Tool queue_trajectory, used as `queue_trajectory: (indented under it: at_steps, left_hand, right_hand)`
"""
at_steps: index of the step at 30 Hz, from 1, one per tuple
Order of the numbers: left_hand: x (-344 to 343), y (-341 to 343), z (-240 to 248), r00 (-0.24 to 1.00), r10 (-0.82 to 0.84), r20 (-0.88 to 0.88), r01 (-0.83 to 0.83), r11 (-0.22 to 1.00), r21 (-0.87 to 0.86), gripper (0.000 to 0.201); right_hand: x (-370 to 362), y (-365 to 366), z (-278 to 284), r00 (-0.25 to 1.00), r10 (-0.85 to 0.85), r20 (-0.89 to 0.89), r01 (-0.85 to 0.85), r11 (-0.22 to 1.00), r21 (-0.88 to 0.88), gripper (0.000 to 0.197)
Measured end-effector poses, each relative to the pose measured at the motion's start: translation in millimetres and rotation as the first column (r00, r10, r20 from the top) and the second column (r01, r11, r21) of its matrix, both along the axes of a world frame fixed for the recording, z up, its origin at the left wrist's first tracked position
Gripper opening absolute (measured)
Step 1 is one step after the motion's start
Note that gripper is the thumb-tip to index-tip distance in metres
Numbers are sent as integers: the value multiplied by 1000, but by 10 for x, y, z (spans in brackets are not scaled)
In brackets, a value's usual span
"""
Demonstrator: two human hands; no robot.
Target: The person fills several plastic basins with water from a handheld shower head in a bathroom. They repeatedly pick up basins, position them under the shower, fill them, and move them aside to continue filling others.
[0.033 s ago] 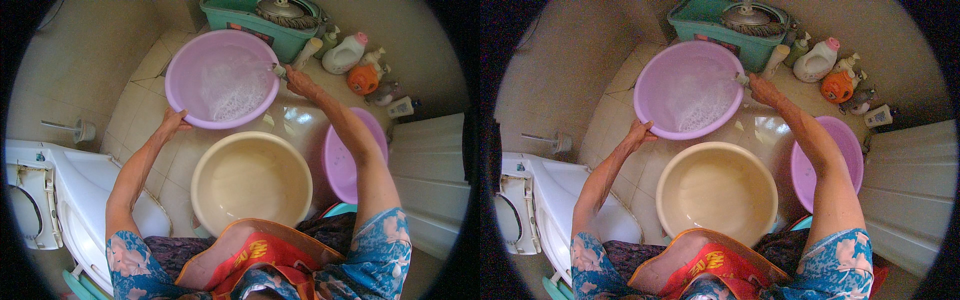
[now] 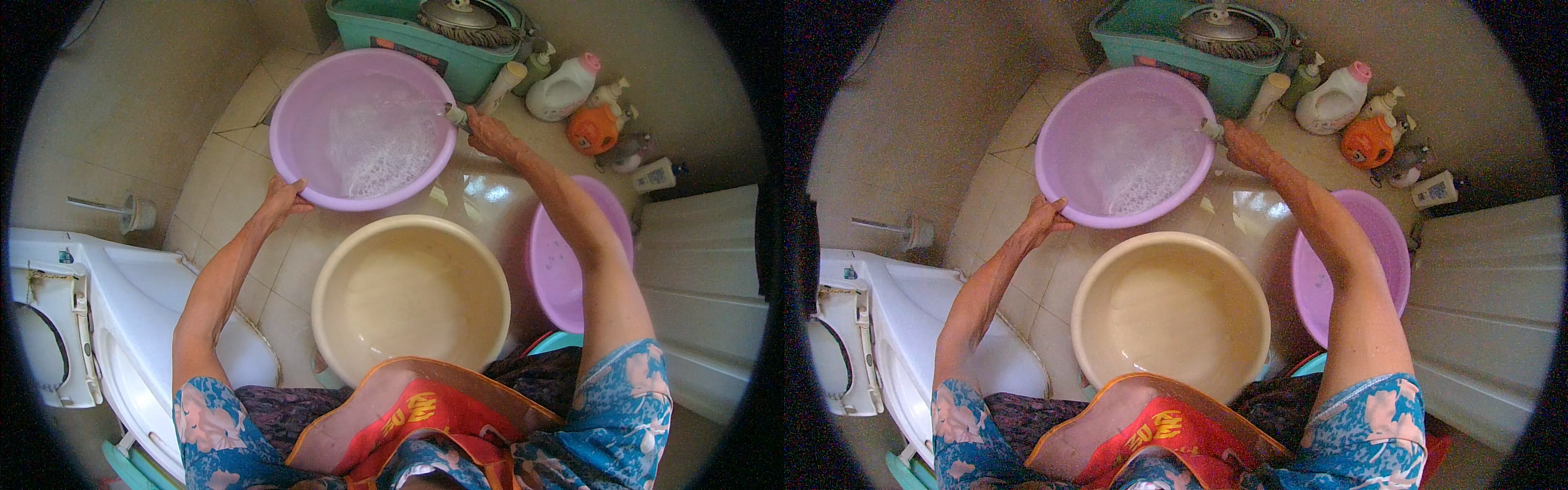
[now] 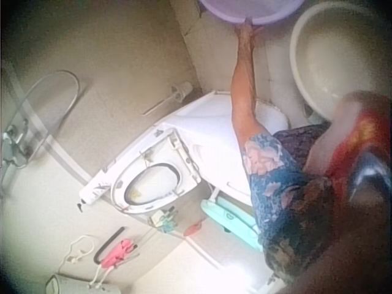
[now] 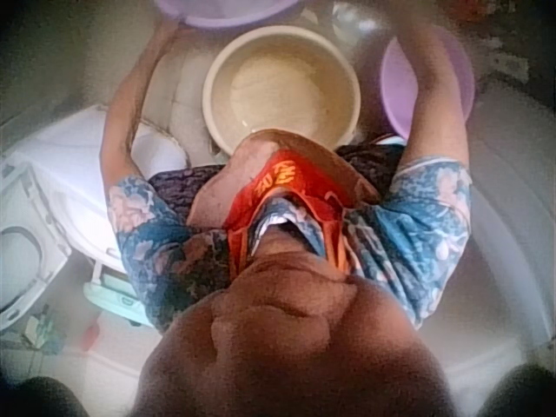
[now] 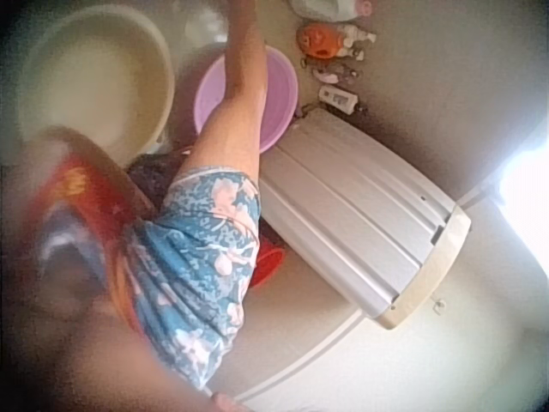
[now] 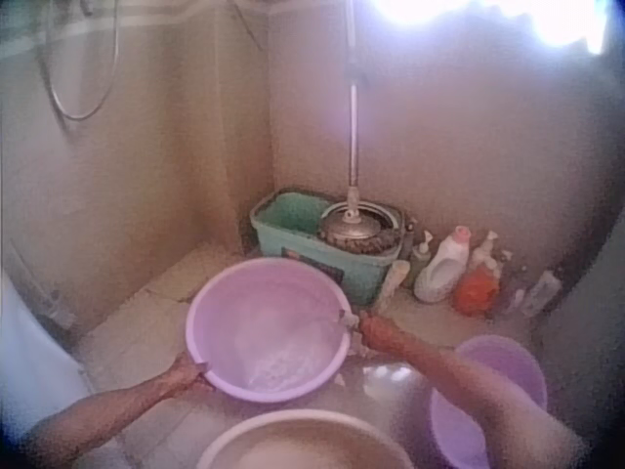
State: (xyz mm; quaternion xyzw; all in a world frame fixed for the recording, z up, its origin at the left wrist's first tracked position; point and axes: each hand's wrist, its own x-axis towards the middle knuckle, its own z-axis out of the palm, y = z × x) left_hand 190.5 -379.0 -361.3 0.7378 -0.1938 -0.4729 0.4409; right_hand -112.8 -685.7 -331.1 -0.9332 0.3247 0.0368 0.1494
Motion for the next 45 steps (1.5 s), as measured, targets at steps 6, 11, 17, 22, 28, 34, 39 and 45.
queue_trajectory:
  at_steps: [6, 11, 17, 22, 28, 34, 39, 45]
  left_hand:
    - [1, -4, -2, 1000, 3, 13, -3, 1000, 18, 33]
    - [19, -3, -29, 1000, 11, -10, -11, 1000, 23, 36]
    - [49, 3, -66, 999, 8, -49, -7, 1000, 22, 37]
    - [58, 2, -58, 999, -10, -44, 11, 1000, 24, 37]
    - [55, 0, -56, 999, -3, -35, 4, 1000, 25, 38]
    - [32, -3, -21, 1000, -11, -29, 12, 999, 40, 40]
    - [-16, -8, 25, 999, 12, 30, -13, 1000, 26, 33]
    - [-7, 4, 11, 1000, 15, 6, -15, 1000, 14, 34]
  right_hand:
    - [-18, 9, 22, 999, 33, 15, -33, 999, -13, 30]
    - [-10, 4, 12, 999, 32, 15, -32, 999, -8, 31]
    - [-15, -14, -12, 999, 50, 23, -49, 999, -22, 32]
    - [-11, -8, -1, 999, 46, 13, -46, 999, -23, 32]
    - [-35, -50, -59, 994, 88, 62, -85, 995, -44, 34]
    - [-42, -53, -96, 985, 139, 100, -125, 982, -138, 42]
    - [-16, -6, -8, 999, 37, 14, -36, 998, -43, 37]
    - [-7, -27, -33, 999, 45, -19, -46, 997, -54, 36]
